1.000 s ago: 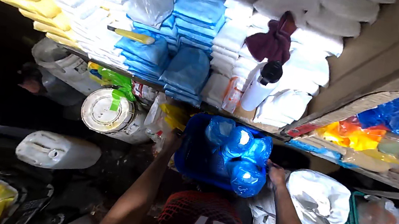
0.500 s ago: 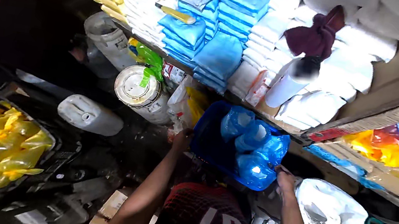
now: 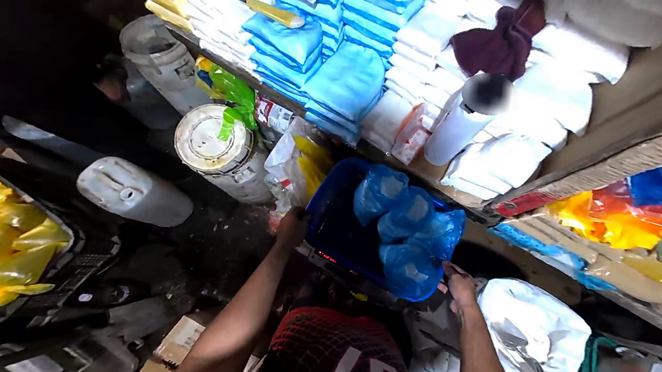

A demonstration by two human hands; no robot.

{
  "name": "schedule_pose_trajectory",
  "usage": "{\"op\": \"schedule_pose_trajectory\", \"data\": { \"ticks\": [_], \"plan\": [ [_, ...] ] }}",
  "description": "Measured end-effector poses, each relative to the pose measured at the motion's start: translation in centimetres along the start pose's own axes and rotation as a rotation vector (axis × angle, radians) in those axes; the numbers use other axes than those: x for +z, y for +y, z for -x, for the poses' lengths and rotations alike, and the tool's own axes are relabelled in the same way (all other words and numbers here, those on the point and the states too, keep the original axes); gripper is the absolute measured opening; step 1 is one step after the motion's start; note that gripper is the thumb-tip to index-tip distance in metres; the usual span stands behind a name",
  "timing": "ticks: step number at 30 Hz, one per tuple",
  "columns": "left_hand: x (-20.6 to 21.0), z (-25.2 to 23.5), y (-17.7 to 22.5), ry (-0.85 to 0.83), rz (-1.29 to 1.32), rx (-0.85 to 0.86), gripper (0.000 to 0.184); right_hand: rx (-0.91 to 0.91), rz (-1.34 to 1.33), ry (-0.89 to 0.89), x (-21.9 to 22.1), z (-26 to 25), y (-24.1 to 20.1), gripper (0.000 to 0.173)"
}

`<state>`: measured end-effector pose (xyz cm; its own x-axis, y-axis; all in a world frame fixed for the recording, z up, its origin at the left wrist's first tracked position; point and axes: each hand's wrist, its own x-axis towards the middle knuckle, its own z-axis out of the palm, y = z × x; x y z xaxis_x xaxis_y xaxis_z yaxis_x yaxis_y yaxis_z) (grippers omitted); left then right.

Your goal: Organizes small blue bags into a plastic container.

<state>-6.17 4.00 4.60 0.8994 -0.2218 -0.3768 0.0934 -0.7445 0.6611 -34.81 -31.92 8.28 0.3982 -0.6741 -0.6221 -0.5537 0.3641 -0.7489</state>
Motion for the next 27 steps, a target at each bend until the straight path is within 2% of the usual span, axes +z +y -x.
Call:
{"op": "schedule_pose_trajectory", "data": {
  "ticks": [2,4,7,9,11,13,16,17,19,22,25,27],
  "plan": [
    [0.2,0.7,0.9,0.022,0.023,-0.020,0.052,-0.017,-0.031,0.010,-0.3,0.3,0.3,0.033],
    [0.6,1.9,2.2,0.115,-0.010,0.000,0.061,0.009,-0.074,0.029,-0.9,0.5,0.4,0.035],
    [1.0,4.1,4.9,0.305,-0.165,0.125,0.060,0.061,-0.090,-0.014,-1.5,0.6,0.1,0.036],
    [1.8,5.7,6.6,0.310,-0.263,0.259,0.056,0.043,-0.096,-0.042,-1.4,1.0,-0.2,0.033],
    [3.6,7.6,8.9,0.154,-0.282,0.387,0.055,0.020,-0.084,-0.034,-2.1,1.3,-0.6,0.035],
    [5.8,9.4,11.3,-0.090,-0.205,0.445,0.062,0.012,-0.017,-0.012,-3.1,1.8,-0.6,0.040],
    [9.5,10.8,13.4,-0.445,0.150,0.291,0.080,-0.033,0.116,0.011,-4.4,3.1,0.5,0.039],
    [10.5,11.1,13.8,-0.511,0.298,0.203,0.082,-0.030,0.169,0.021,-4.6,3.9,0.9,0.038],
    [11.5,11.3,15.0,-0.536,0.446,0.070,0.081,-0.038,0.244,0.016,-4.4,5.7,1.7,0.037],
    [11.6,11.3,17.1,-0.574,0.471,0.088,0.062,-0.099,0.207,-0.014,-3.5,9.5,3.1,0.026],
    [11.2,10.7,18.3,-0.646,0.304,0.273,0.037,-0.193,0.217,-0.043,-1.1,12.7,3.8,0.062],
    [11.0,10.4,18.6,-0.631,0.150,0.380,0.033,-0.257,0.292,-0.007,0.8,13.9,3.5,0.087]
  ]
}}
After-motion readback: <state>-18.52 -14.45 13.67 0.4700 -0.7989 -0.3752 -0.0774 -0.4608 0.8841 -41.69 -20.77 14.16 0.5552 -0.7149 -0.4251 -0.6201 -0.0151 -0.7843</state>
